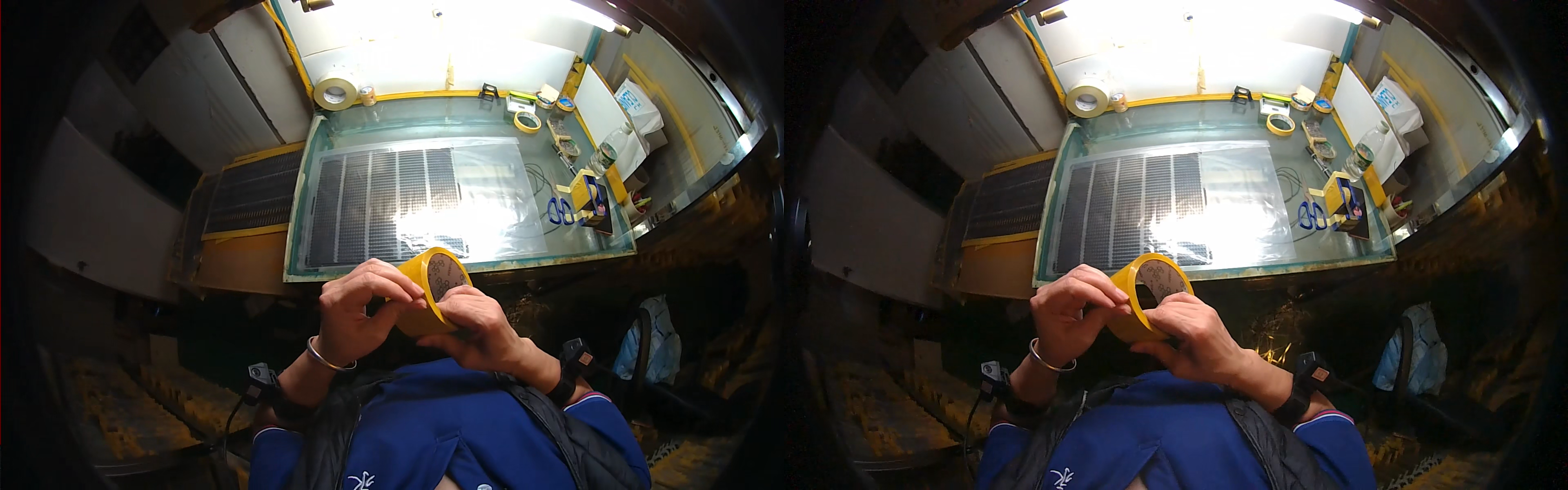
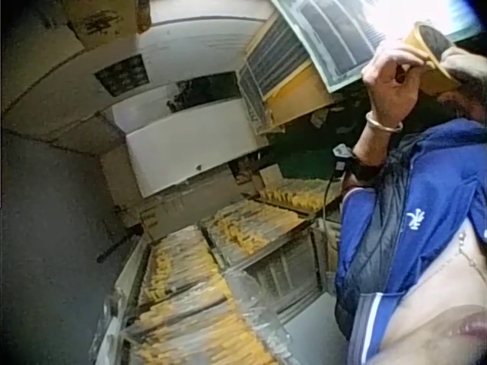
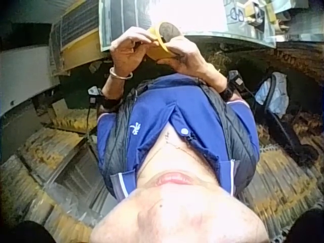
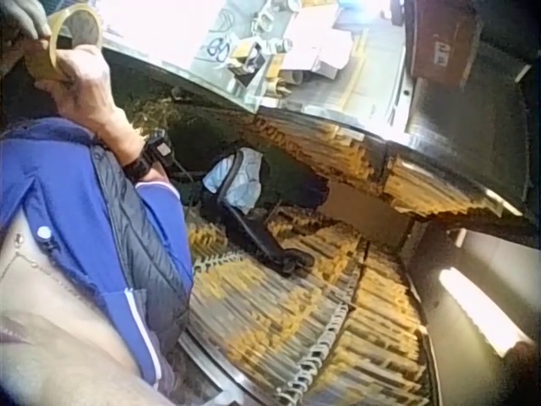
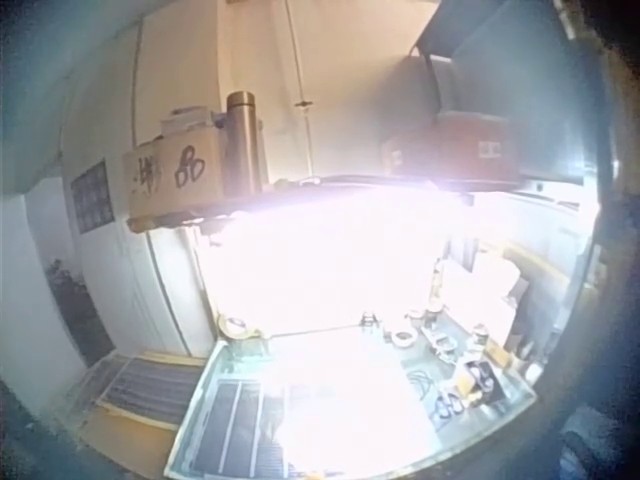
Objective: Applying a protective plastic film and adhesive tape to a rectangular patterned component on an assembly table.
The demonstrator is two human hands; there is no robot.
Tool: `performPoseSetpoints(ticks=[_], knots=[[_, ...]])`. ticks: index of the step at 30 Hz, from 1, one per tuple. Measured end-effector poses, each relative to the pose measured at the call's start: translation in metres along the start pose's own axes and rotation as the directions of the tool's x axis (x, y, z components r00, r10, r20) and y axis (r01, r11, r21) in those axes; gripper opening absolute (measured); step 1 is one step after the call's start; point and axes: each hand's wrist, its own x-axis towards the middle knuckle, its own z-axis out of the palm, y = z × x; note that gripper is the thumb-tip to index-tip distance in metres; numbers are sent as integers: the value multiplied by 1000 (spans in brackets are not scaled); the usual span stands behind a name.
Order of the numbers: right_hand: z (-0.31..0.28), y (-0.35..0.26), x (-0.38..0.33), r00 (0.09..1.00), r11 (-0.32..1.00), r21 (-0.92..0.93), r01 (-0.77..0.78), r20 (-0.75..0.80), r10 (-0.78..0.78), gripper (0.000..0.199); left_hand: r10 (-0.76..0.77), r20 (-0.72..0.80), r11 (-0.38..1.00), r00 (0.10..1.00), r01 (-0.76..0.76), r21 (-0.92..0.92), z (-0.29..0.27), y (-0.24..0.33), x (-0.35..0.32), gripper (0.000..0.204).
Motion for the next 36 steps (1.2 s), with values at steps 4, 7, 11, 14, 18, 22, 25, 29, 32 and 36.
performPoseSetpoints(ticks=[4, 7, 11, 14, 18, 22, 25, 29, 32, 36], knots=[[0, -2, 0, 1000, 1000, 5, 28, 2, -28, 32, 12, 63, 1000, 998, -12, 11, -1, 3, -4, 21], [-2, -2, 1, 1000, 1000, 16, 10, 27, -11, 32, -130, 22, 991, 991, 130, 7, 0, 11, -2, 19], [-2, -5, 6, 999, 1000, 29, 8, 31, -9, 32, -162, 47, 987, 986, 161, 18, -8, 6, 0, 21], [1, -5, 9, 999, 999, 38, 33, 1, -33, 30, -146, 38, 989, 989, 146, 18, -12, 6, 2, 18], [2, -5, 12, 996, 999, 21, 50, 67, -52, 28, -103, 78, 987, 992, 92, 134, -18, 14, 4, 16], [-2, -11, 10, 992, 999, 15, 30, 124, -32, 25, -85, 149, 977, 985, 53, 204, -21, 20, 3, 13], [0, -13, 5, 990, 999, 16, 34, 137, -36, 26, -45, 224, 956, 974, -23, 291, -23, 29, 0, 14], [1, -16, 4, 983, 999, 29, 34, 180, -39, 28, 29, 262, 918, 965, -130, 374, -23, 36, -3, 16], [2, -13, 5, 981, 999, 29, 34, 192, -39, 28, 38, 267, 897, 963, -151, 416, -20, 33, -4, 15], [8, -8, 12, 989, 984, 163, -78, 141, 55, 28, 140, 253, 891, 957, -233, 389, -24, 29, -9, 17]])
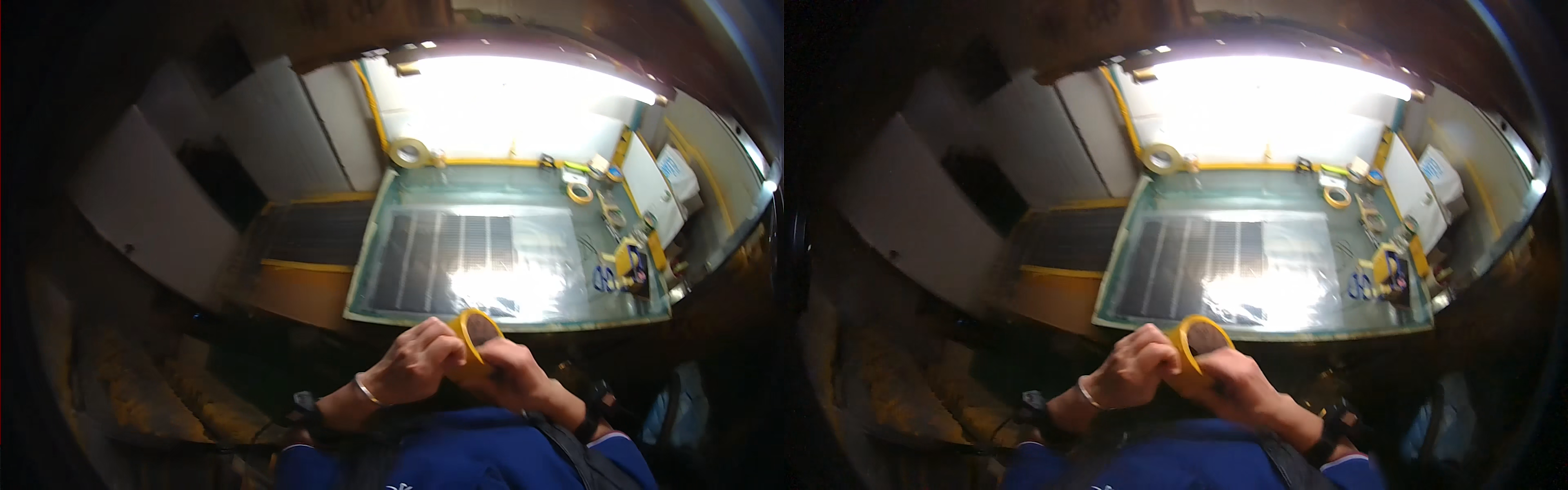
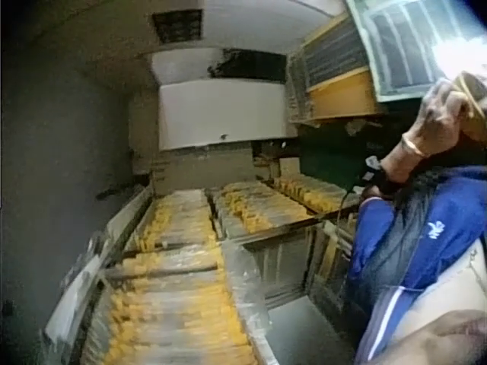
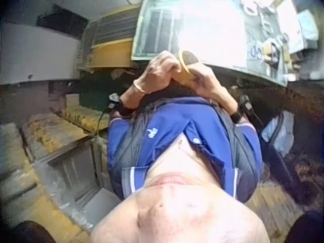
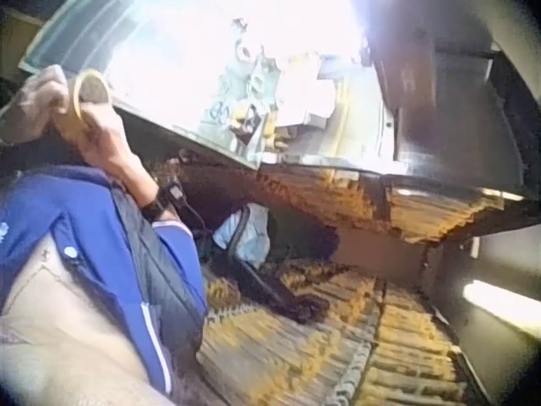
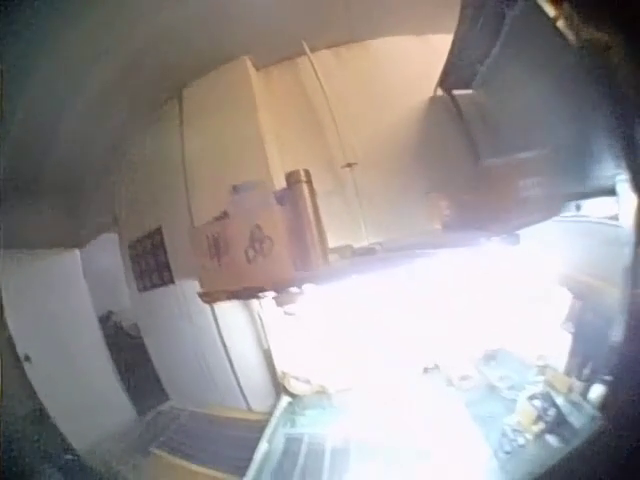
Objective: Applying a protective plastic film and adhesive tape to a rectangular patterned component on an assembly table.
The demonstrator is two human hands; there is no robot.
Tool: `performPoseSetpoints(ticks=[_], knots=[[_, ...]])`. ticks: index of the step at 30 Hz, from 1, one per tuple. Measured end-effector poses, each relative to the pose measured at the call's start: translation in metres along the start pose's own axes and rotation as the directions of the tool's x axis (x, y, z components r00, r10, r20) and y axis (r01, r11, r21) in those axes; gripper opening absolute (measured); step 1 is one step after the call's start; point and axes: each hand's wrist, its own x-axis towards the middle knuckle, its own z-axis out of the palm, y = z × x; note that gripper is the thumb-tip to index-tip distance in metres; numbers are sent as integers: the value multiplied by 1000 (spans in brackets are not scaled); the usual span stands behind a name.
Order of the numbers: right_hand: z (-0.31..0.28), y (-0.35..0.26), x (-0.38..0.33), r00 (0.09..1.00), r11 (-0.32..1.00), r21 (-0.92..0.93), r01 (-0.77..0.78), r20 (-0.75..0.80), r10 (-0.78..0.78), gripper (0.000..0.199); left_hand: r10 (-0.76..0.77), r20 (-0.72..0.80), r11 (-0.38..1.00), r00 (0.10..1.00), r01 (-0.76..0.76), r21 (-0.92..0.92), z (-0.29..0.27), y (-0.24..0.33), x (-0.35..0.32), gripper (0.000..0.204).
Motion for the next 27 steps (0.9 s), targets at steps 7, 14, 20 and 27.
performPoseSetpoints(ticks=[7, 14, 20, 27], knots=[[-3, -3, 9, 997, 998, -18, -68, -23, 67, 37, -407, -219, 906, 887, 361, -222, 3, -4, -6, 39], [-2, -2, 2, 1000, 999, -30, -26, -18, 26, 39, -466, -162, 827, 870, 364, -428, 23, -9, -11, 26], [-2, 1, 0, 1000, 999, -48, 18, -17, -19, 34, -453, -173, 815, 875, 327, -478, 23, -11, -11, 17], [1, 2, 0, 992, 993, -44, -107, -71, 104, 30, -464, -185, 845, 867, 370, -385, 34, -14, -2, 8]])
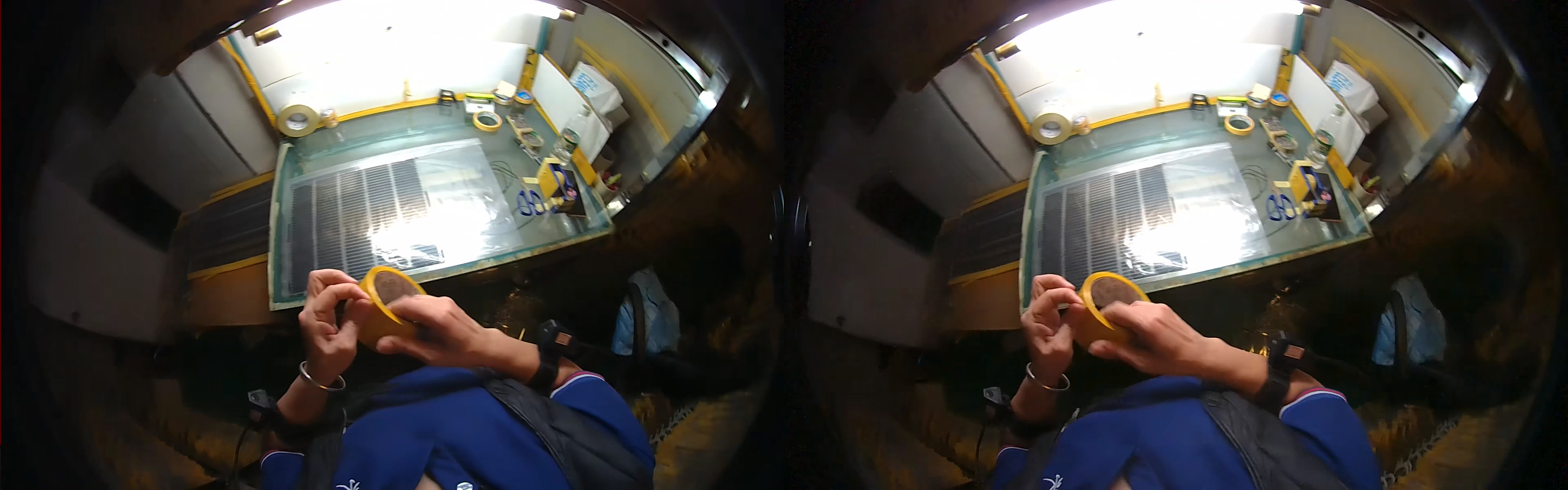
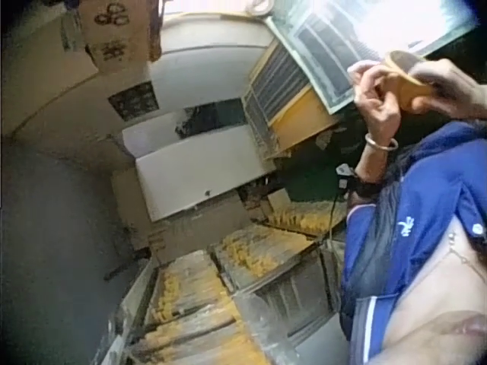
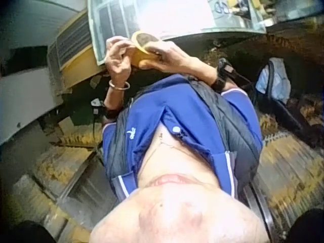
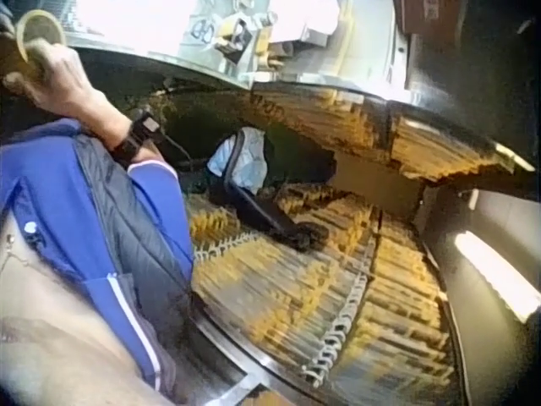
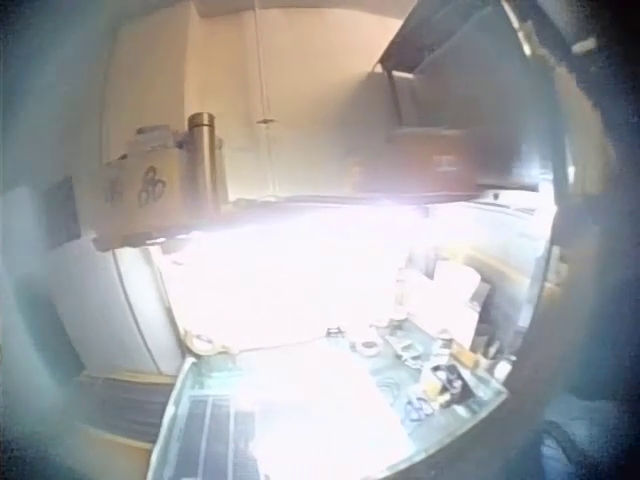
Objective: Applying a protective plastic film and adhesive tape to a rectangular patterned component on an assembly table.
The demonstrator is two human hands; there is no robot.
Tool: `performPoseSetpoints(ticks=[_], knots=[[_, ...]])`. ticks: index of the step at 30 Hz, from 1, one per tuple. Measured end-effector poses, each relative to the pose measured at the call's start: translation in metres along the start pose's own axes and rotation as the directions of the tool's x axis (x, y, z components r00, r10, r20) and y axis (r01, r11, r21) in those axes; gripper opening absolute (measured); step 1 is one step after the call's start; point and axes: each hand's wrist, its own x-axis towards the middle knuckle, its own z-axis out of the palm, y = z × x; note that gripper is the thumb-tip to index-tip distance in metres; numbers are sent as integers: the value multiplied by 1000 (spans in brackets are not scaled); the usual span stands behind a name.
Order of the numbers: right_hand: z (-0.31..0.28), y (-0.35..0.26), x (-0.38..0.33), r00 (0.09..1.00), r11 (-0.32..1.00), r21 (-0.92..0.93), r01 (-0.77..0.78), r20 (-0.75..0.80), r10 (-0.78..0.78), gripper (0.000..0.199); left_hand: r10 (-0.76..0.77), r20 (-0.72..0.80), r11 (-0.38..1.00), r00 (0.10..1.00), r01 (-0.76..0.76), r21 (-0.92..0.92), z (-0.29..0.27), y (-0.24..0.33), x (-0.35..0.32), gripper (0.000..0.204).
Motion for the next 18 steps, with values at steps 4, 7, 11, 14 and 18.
performPoseSetpoints(ticks=[4, 7, 11, 14, 18], knots=[[8, 3, 7, 968, 997, -35, 64, -240, -70, 33, -88, -30, 994, 996, 86, -73, 7, -3, -4, 7], [0, 17, 8, 973, 966, -240, 92, -186, -139, 22, -71, 75, 997, 995, 73, -26, 7, -2, -8, 7], [13, 25, 5, 930, 999, -41, -5, -368, -10, 14, -137, -52, 945, 989, 115, -305, 6, -14, -8, 14], [12, 24, 1, 912, 896, 398, -196, -262, 316, 14, -301, -132, 866, 945, 212, -453, 1, -12, 0, 31], [11, 21, 2, 889, 786, 562, -256, -183, 421, 16, -318, 163, 881, 934, 355, -312, -5, -21, -7, 36]])
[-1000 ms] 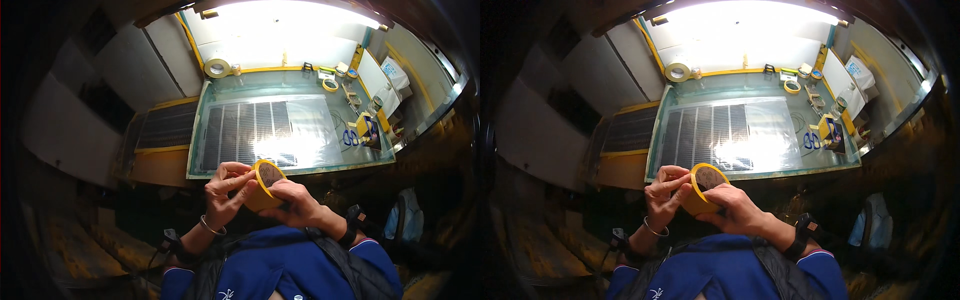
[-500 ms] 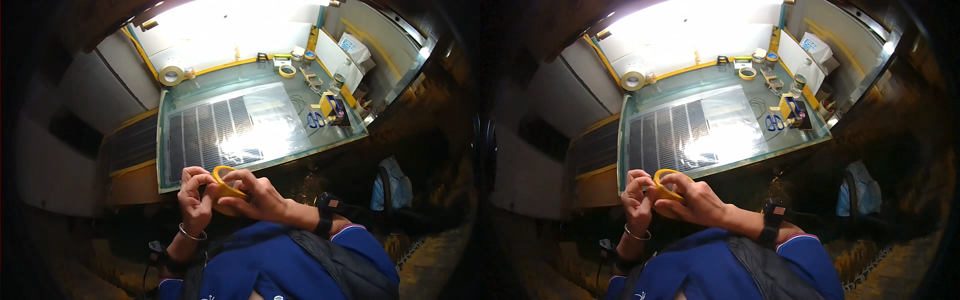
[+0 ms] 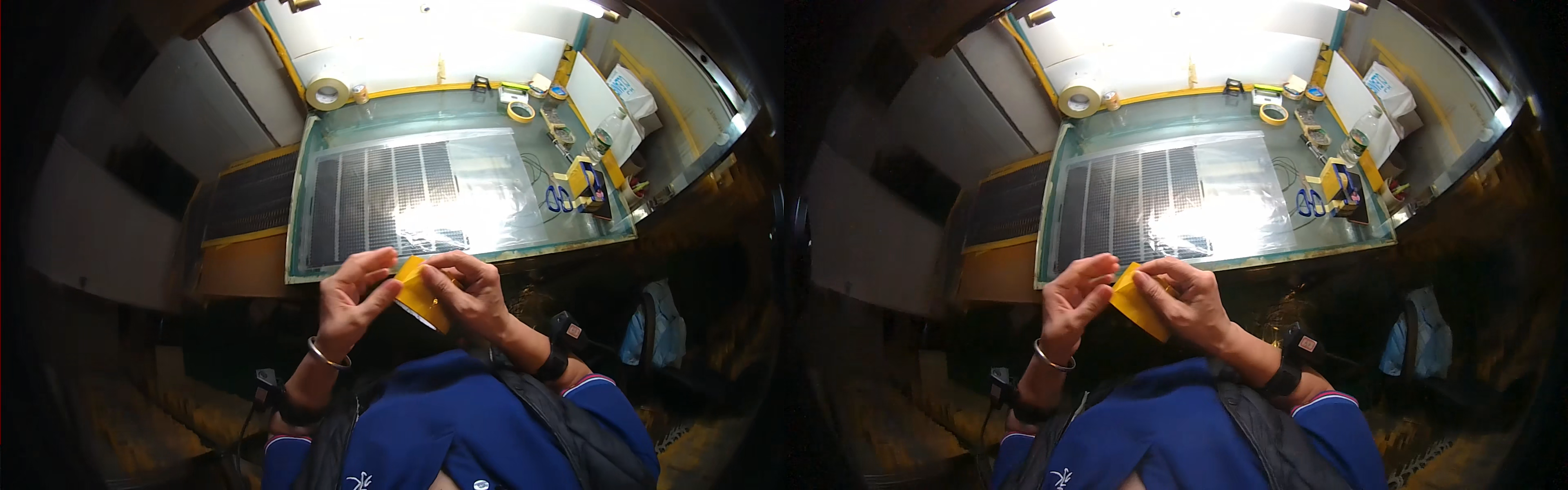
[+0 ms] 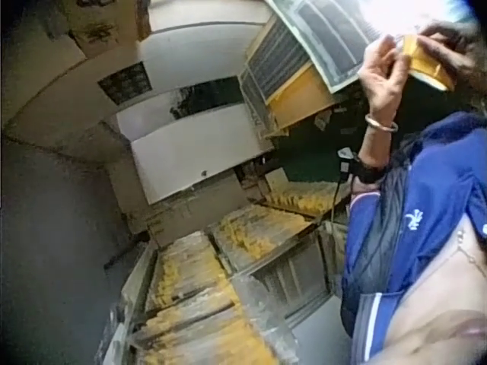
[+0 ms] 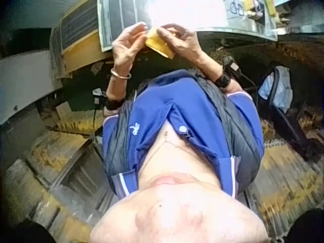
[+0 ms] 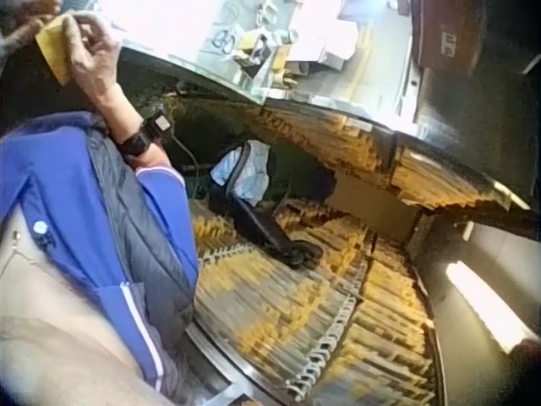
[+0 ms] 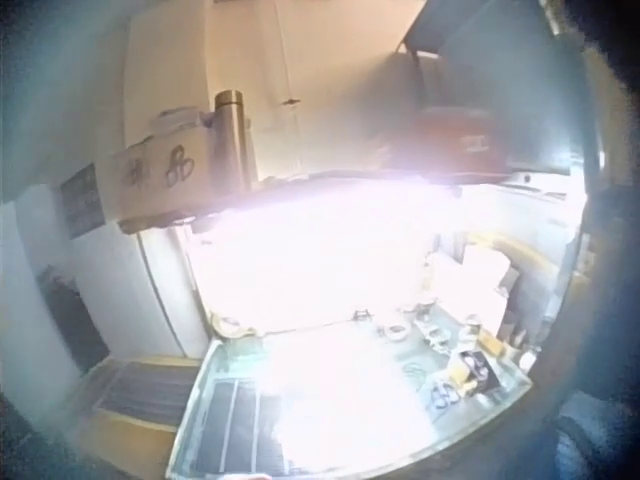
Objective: Applying a protective plastic film and adhesive tape to a rectangular patterned component on an assembly table.
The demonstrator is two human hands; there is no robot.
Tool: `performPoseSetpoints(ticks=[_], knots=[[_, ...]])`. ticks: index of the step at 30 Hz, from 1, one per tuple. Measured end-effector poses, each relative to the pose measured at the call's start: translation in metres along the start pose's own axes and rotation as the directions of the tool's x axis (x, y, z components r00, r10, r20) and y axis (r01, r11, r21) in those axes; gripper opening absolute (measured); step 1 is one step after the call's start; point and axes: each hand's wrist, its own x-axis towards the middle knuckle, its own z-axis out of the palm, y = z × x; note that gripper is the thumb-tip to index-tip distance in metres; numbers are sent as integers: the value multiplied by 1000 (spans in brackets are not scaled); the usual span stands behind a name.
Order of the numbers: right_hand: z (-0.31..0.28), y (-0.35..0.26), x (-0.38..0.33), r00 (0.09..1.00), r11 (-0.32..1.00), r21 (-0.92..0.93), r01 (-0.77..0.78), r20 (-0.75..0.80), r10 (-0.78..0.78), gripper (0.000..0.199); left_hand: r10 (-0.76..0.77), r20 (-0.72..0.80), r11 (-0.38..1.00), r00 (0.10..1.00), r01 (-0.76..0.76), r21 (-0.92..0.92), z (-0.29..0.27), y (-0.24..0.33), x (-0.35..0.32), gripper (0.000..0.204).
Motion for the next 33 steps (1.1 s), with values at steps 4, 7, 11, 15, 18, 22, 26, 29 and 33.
performPoseSetpoints(ticks=[4, 7, 11, 15, 18, 22, 26, 29, 33], knots=[[3, 10, 3, 999, 1000, -2, 9, 34, -9, 18, -23, -14, 1000, 1000, 23, -10, 7, -12, 1, 24], [3, -6, 4, 985, 954, -281, 109, 162, -65, 48, 52, -50, 997, 997, -49, 53, 3, -24, 4, 9], [-3, 6, 5, 942, 893, -331, 304, 244, -230, 83, -63, -187, 996, 980, 49, -79, 2, -27, 7, 9], [-15, 14, 12, 977, 867, -488, 99, 214, 9, 67, 223, -217, 952, 951, -164, 257, 6, -31, -1, 5], [-17, 17, 14, 978, 782, -615, 103, 207, 33, 51, 216, -286, 960, 934, -150, 236, 8, -42, 0, 8], [-15, 10, 21, 926, 832, -523, -187, 190, 328, 50, -228, -164, 973, 960, 219, -74, -14, -55, 10, 13], [-24, 39, 22, 898, 900, -353, -256, 256, 356, 50, -312, -78, 947, 947, 303, -104, -25, -65, 10, 15], [-27, 45, 21, 835, 908, -186, -377, 355, 419, 47, -347, -103, 935, 932, 335, -114, -29, -81, 10, 14], [-27, 75, 21, 770, 885, -192, -423, 439, 463, 41, -425, -179, 902, 888, 397, -170, -42, -127, 0, 11]])
